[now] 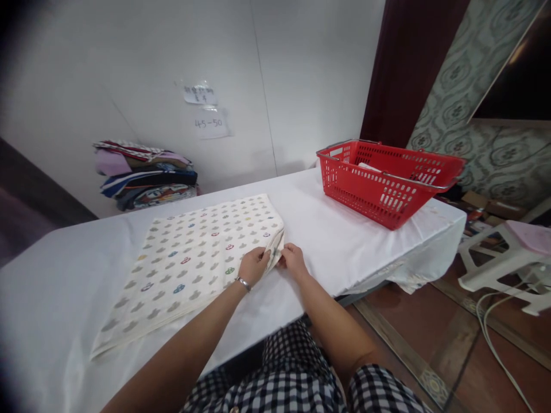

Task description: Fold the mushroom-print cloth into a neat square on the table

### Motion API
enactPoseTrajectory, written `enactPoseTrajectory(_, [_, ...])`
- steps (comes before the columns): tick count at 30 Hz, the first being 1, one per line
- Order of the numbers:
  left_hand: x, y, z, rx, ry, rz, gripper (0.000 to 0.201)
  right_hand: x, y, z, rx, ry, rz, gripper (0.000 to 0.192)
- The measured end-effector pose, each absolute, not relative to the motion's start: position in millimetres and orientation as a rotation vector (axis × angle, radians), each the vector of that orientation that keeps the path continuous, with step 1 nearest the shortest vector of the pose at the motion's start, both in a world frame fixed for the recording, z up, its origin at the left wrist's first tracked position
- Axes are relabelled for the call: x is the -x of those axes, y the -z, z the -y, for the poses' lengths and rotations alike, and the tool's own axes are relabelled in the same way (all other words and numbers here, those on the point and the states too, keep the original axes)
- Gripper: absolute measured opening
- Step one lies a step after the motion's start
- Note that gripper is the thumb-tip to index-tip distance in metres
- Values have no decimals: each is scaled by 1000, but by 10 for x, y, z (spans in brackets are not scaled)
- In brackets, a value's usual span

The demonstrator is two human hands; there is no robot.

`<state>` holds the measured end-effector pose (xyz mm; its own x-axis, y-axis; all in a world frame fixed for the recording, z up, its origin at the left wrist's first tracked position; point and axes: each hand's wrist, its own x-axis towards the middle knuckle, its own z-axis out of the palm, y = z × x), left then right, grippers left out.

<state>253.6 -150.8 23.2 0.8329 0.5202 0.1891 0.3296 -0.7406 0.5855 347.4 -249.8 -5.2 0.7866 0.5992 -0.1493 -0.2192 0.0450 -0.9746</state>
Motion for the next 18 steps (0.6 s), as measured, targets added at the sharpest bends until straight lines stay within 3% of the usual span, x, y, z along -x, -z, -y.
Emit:
enactPoseTrajectory(7, [-2596, -337, 1535, -2626, -330, -457, 23, -3466, 41, 2538, 1294, -664, 382, 11])
enactPoseTrajectory(13, [-2617, -346, 1497, -2518, -288, -419, 27, -3435, 12, 2537, 1340, -631, 420, 24])
enactPoseTrajectory(18, [-2599, -317, 1492, -2413, -254, -434, 30, -3418, -16, 2534, 1374, -617, 405, 22])
